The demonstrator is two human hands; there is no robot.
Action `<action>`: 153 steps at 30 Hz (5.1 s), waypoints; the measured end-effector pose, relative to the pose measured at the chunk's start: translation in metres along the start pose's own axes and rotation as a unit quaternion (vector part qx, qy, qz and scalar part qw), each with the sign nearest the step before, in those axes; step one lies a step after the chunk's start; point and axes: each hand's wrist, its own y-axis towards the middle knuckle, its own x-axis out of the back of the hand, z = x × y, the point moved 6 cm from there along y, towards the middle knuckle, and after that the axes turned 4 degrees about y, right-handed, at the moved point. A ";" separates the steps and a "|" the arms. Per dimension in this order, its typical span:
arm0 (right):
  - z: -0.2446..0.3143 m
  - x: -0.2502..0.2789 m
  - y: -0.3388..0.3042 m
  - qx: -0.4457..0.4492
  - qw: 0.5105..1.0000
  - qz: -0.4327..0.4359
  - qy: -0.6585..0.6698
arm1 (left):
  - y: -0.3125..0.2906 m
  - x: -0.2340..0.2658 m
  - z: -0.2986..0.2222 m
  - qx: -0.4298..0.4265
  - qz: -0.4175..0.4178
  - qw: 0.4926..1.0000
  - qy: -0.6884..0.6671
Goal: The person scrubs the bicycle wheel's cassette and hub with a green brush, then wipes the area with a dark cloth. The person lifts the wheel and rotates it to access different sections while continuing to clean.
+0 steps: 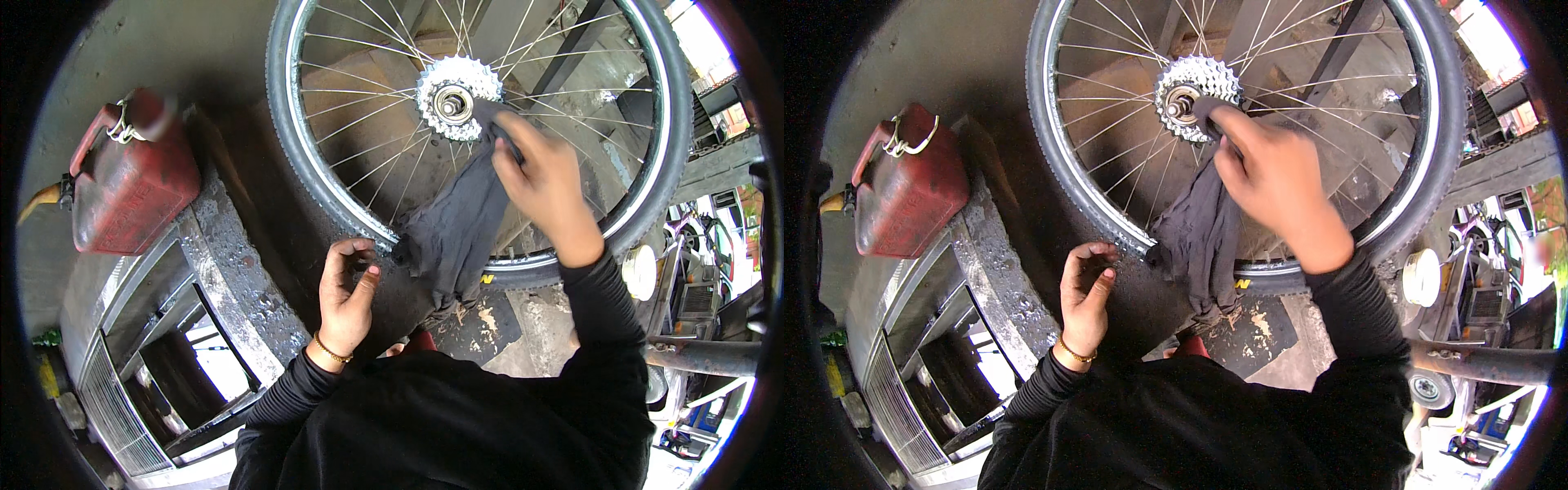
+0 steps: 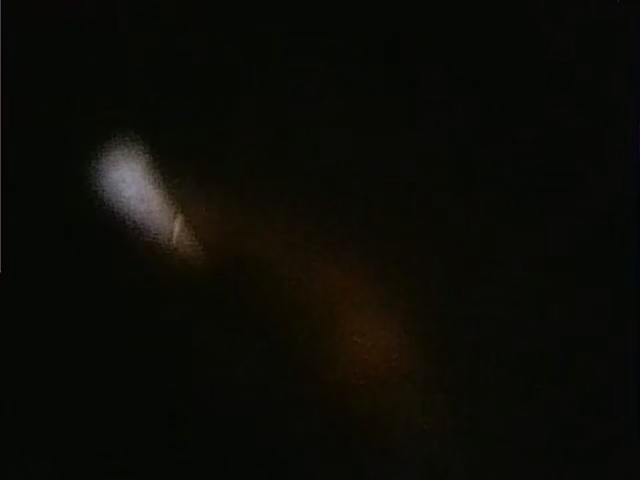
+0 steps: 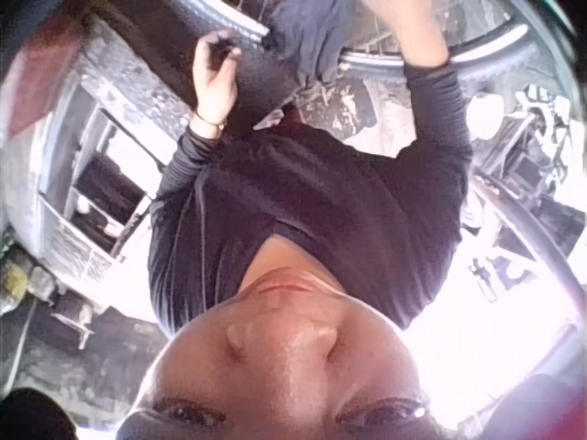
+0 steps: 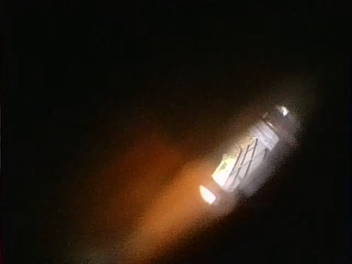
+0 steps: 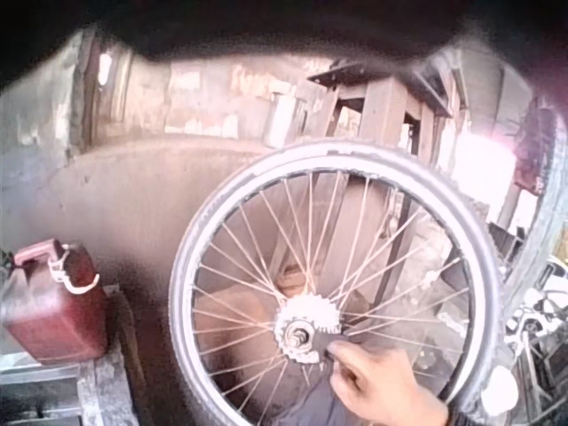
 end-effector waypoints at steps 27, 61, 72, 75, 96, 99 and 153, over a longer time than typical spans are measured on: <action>-0.019 0.014 -0.067 -0.229 0.860 0.067 0.451 | 0.044 -0.052 -0.045 -0.043 0.106 0.990 0.078; -0.043 -0.003 0.019 -0.082 0.994 0.064 0.030 | 0.137 -0.075 0.013 -0.079 -0.080 0.994 0.006; -0.045 -0.006 0.015 -0.082 0.991 0.081 0.071 | 0.125 -0.069 0.003 -0.097 -0.097 0.989 0.059; -0.049 -0.008 0.014 -0.087 0.991 0.079 0.059 | 0.126 -0.069 0.002 -0.100 -0.096 0.987 0.080; -0.042 -0.006 0.022 -0.068 0.997 0.034 0.033 | 0.153 -0.067 -0.008 -0.133 -0.119 0.979 0.098; -0.042 -0.001 0.032 -0.029 0.999 0.019 -0.002 | 0.145 -0.075 -0.008 -0.177 -0.132 0.965 0.140; -0.055 0.012 0.009 -0.082 0.987 -0.129 0.057 | 0.164 -0.047 -0.016 -0.207 -0.084 0.957 0.187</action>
